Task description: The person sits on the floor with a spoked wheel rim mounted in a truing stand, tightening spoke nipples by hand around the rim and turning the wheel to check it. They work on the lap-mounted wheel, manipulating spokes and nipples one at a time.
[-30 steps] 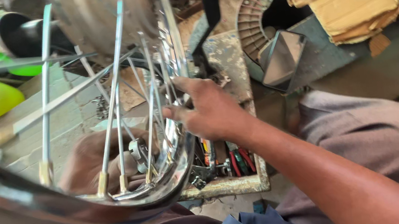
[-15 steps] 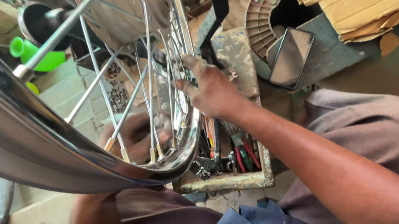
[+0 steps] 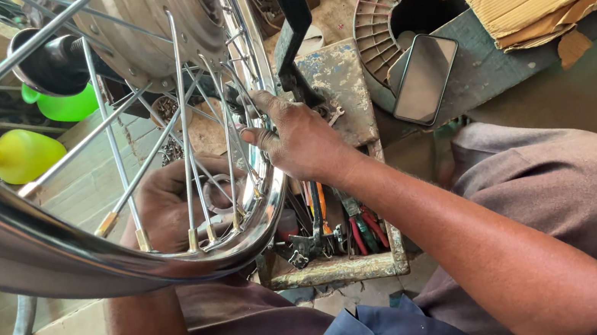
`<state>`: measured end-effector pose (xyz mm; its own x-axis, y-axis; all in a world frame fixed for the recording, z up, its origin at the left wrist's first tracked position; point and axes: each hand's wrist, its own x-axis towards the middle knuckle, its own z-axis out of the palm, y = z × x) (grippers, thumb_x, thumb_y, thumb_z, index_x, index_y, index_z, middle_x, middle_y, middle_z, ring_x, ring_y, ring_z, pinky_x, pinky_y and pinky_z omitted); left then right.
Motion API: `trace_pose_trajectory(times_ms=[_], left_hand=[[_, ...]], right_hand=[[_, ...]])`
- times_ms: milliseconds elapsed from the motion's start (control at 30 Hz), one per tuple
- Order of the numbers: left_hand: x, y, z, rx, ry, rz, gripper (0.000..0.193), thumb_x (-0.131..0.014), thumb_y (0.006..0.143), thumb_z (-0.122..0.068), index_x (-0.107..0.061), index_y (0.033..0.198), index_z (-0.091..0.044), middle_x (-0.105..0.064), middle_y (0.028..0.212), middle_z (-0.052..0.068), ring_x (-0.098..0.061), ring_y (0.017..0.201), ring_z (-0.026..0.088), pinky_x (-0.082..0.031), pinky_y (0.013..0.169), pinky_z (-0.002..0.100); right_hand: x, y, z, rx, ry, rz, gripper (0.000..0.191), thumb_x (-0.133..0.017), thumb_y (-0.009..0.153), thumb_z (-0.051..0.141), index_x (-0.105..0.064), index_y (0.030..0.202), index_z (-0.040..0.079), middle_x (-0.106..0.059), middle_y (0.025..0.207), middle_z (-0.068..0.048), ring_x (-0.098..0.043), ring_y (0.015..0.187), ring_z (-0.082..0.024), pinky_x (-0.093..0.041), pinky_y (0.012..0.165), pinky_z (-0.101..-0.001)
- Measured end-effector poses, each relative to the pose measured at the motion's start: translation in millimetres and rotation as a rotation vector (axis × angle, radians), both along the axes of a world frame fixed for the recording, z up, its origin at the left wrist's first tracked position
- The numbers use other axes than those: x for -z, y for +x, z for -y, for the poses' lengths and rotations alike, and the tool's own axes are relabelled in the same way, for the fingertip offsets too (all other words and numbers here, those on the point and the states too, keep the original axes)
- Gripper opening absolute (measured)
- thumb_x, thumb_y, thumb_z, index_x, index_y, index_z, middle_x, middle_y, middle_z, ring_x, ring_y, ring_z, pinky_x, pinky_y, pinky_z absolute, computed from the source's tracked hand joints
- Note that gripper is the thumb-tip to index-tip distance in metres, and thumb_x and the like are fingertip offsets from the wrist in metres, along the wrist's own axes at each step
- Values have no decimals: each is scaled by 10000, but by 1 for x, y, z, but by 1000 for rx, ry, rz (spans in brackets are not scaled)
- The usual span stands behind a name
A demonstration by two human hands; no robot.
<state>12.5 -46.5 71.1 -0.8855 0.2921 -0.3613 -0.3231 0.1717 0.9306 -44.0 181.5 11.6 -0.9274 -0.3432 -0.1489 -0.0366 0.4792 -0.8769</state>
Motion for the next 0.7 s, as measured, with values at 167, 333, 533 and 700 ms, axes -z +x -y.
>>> trace_pose_trajectory(times_ms=[167, 333, 533, 700], left_hand=[[-3, -2, -1, 87, 42, -42, 346, -780, 917, -134, -736, 1205, 53, -749, 1094, 142, -726, 924, 163, -607, 759, 277], [-11, 3, 19, 186, 218, -2, 613, -823, 858, -273, -668, 1351, 57, -754, 1145, 212, -743, 956, 220, -618, 821, 312], [25, 23, -5, -62, 791, 11, 470, -815, 1022, -273, -589, 1072, 136, -616, 1028, 259, -581, 832, 258, -515, 697, 323], [7, 26, -4, -35, 45, -217, 589, -775, 878, -421, -640, 1240, 24, -732, 1029, 130, -710, 911, 185, -596, 757, 287]], right_hand=[[-3, 0, 1, 29, -52, -21, 666, -650, 951, 367, -420, 1493, 57, -634, 1344, -254, -602, 1281, -387, -434, 1103, -461], [-22, 2, -3, 3, -1, 57, 667, -703, 934, 381, -447, 1461, 62, -611, 1347, -264, -587, 1267, -379, -427, 1074, -486], [-50, 7, -16, -103, -32, 232, 476, -714, 856, 376, -683, 1259, 124, -768, 1184, -178, -741, 1139, -282, -549, 1008, -436], [-40, 4, -11, 5, 100, -20, 619, -782, 874, 410, -606, 1350, 55, -694, 1203, -230, -688, 1067, -334, -502, 930, -467]])
